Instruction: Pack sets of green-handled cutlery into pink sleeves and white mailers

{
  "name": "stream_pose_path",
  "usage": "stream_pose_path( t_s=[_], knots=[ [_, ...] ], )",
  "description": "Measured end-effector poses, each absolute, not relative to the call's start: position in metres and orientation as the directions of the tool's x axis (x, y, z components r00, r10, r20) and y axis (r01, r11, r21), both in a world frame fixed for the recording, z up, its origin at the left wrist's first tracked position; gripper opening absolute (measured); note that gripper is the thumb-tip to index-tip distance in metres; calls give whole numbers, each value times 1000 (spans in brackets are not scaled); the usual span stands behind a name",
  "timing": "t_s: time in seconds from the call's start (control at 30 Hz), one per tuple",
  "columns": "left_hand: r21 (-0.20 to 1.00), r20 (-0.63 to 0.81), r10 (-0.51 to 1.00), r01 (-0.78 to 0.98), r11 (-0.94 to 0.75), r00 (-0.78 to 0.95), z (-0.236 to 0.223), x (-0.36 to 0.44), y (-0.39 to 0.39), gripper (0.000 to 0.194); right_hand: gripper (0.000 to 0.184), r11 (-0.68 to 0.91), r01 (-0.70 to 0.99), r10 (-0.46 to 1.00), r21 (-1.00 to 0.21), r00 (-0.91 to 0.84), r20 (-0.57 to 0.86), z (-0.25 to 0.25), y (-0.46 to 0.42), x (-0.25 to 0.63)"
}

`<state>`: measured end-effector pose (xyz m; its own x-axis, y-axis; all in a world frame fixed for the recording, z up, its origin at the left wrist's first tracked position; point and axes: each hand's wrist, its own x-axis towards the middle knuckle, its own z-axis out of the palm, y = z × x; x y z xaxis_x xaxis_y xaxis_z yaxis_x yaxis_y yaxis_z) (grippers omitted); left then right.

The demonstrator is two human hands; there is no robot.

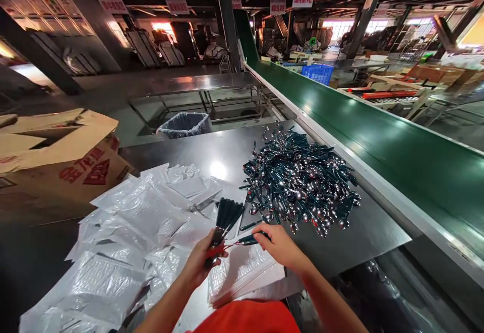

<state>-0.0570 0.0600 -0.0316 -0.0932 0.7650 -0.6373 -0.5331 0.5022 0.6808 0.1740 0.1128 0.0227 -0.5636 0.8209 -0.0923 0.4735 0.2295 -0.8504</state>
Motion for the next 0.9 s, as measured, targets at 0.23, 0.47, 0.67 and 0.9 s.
stream_pose_path(
  t_s=[0.23, 0.47, 0.67, 0.9],
  knots=[
    [719, -613, 790, -392, 574, 31, -30, -58, 52, 49, 32, 428, 505, 713, -750, -698, -63, 37, 118, 179],
    [736, -576, 796, -306, 604, 187, -22, -57, 49, 56, 33, 521, 466, 656, -715, -754, -14, 53, 123, 188],
    [724, -596, 782, -298, 621, 183, -27, -55, 48, 52, 31, 521, 469, 668, -713, -744, -1, 56, 121, 180],
    [770, -543, 836, -349, 535, 84, -33, -59, 49, 56, 35, 355, 533, 774, -768, -628, -78, 45, 120, 178]
  ],
)
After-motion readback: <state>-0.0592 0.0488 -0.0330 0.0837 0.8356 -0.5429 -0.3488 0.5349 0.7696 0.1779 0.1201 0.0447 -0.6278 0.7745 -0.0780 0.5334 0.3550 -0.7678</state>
